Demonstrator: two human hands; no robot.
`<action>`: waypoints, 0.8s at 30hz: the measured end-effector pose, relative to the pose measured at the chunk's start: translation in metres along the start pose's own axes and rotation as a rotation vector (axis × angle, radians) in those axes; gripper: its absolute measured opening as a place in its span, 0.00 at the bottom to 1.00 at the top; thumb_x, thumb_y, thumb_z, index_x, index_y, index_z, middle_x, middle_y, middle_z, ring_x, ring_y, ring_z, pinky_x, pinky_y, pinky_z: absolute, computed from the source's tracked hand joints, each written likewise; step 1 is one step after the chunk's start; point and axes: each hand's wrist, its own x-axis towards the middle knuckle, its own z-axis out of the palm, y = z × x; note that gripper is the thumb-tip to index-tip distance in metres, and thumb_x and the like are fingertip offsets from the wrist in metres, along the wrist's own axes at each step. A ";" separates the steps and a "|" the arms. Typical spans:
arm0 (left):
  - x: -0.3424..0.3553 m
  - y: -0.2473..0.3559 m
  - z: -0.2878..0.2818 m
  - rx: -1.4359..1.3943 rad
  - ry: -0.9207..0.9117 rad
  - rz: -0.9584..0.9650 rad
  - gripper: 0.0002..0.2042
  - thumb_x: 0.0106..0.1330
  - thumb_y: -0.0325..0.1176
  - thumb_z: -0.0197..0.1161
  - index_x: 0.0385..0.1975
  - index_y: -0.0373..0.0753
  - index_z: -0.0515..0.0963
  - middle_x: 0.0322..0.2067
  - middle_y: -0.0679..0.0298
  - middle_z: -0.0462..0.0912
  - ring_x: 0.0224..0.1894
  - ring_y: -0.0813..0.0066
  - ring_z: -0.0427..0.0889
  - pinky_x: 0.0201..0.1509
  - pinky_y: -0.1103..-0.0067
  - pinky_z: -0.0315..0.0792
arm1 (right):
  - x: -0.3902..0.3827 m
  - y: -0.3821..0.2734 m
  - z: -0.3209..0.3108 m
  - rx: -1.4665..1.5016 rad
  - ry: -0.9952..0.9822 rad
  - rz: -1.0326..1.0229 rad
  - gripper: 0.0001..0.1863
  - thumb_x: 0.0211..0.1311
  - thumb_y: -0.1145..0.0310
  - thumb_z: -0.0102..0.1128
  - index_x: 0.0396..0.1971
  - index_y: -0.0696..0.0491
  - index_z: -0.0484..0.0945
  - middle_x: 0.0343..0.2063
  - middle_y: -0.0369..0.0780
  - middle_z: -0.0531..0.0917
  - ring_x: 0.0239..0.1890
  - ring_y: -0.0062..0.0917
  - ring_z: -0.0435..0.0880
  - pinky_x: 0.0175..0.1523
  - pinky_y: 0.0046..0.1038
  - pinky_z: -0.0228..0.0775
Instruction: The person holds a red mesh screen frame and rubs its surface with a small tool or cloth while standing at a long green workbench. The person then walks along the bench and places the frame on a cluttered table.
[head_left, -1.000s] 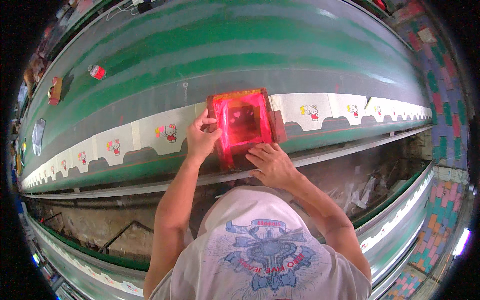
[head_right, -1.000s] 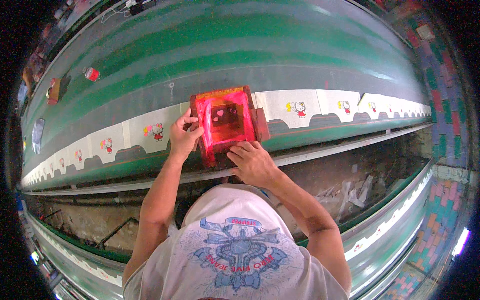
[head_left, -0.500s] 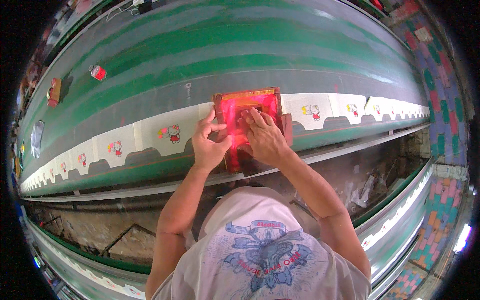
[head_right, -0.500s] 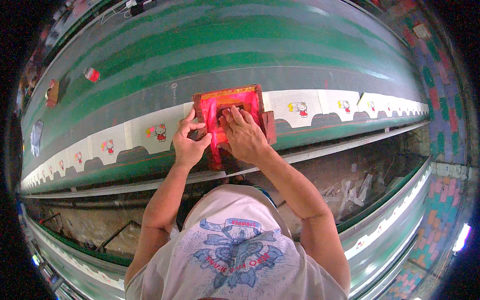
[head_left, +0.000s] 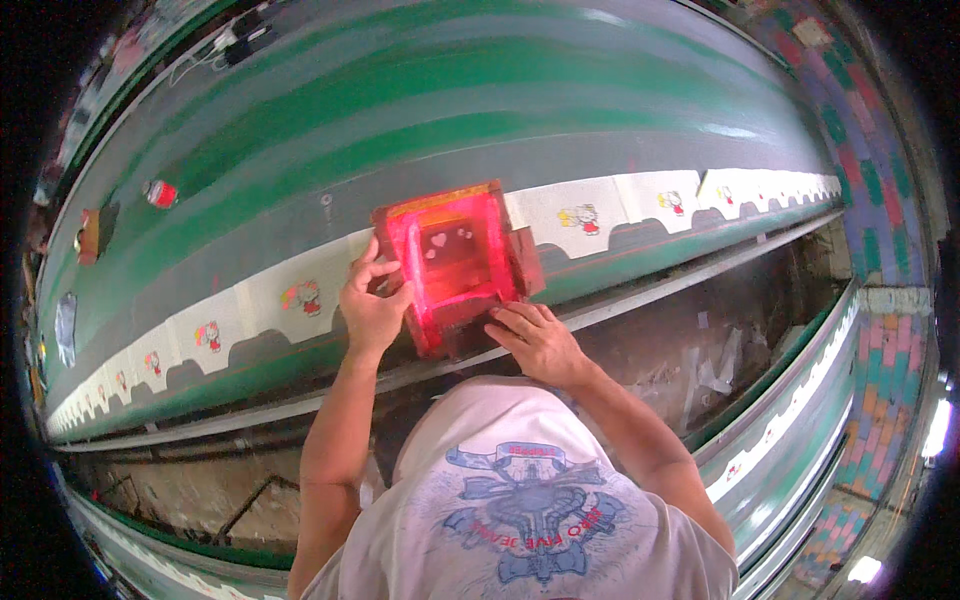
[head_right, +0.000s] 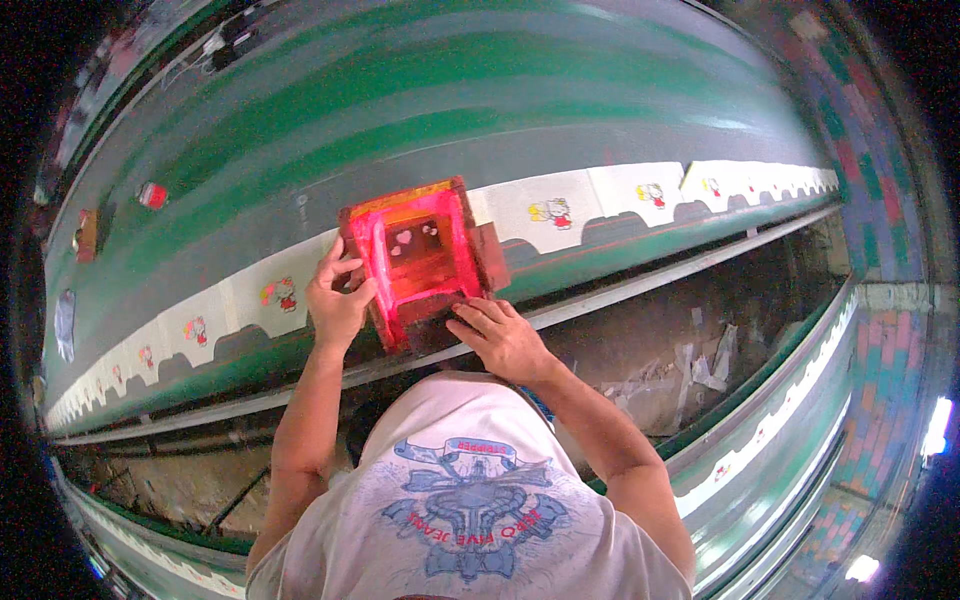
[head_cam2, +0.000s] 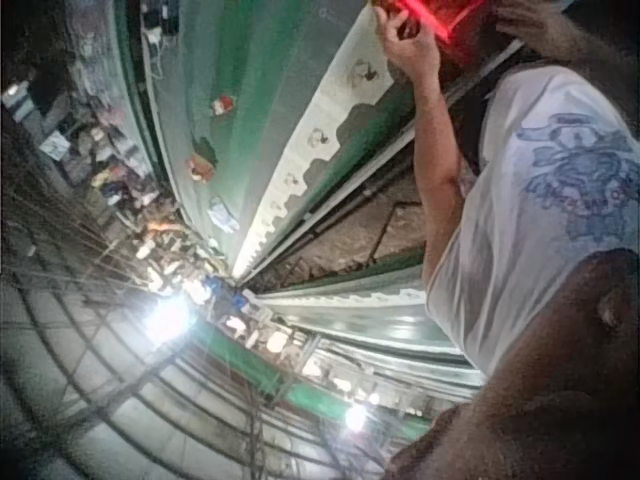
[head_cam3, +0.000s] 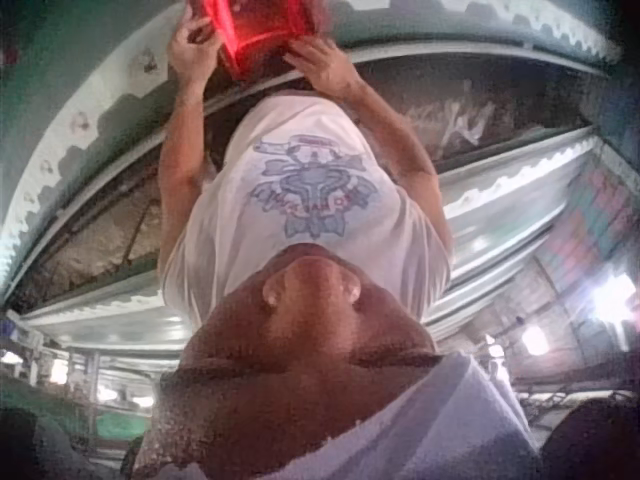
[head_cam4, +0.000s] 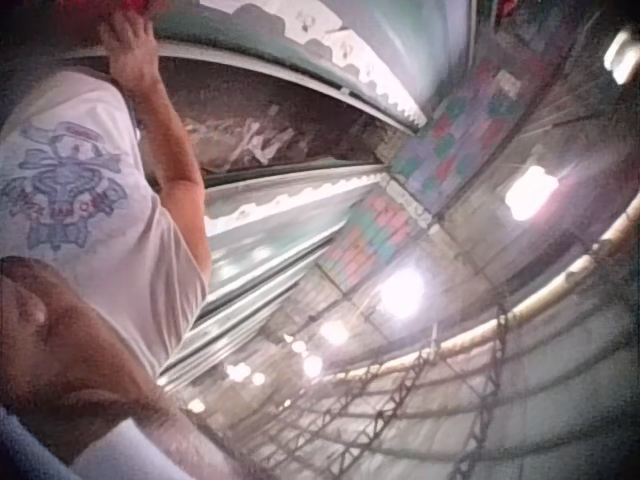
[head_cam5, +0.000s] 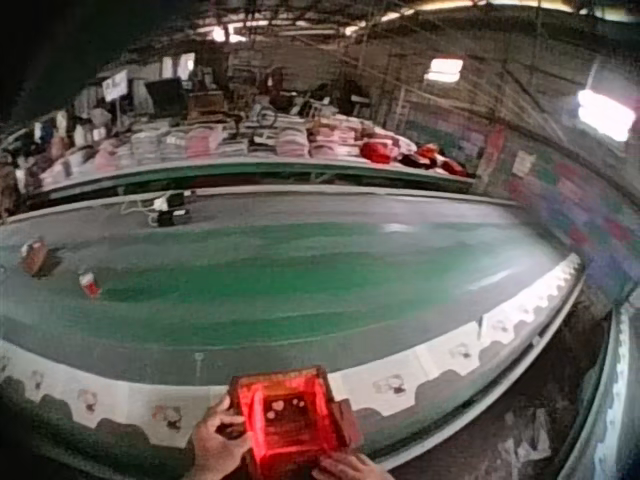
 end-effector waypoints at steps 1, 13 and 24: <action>0.001 0.002 0.007 -0.014 -0.012 -0.026 0.13 0.62 0.20 0.80 0.45 0.33 0.88 0.79 0.42 0.75 0.76 0.59 0.82 0.62 0.74 0.90 | -0.008 0.004 0.000 0.043 0.028 0.031 0.24 0.69 0.65 0.63 0.62 0.53 0.89 0.66 0.46 0.86 0.68 0.45 0.84 0.71 0.50 0.79; 0.008 0.003 0.189 -0.191 0.000 -0.086 0.14 0.61 0.18 0.79 0.46 0.32 0.86 0.83 0.36 0.68 0.81 0.49 0.77 0.69 0.68 0.87 | -0.091 0.136 -0.059 0.116 0.219 0.056 0.23 0.62 0.73 0.65 0.58 0.54 0.90 0.58 0.43 0.89 0.63 0.43 0.88 0.67 0.47 0.83; 0.015 0.005 0.256 -0.211 0.024 -0.311 0.17 0.61 0.14 0.79 0.49 0.31 0.84 0.80 0.52 0.77 0.50 0.77 0.90 0.52 0.76 0.86 | -0.113 0.225 -0.095 0.323 0.231 -0.034 0.29 0.50 0.80 0.69 0.58 0.56 0.89 0.57 0.45 0.90 0.61 0.43 0.89 0.65 0.46 0.86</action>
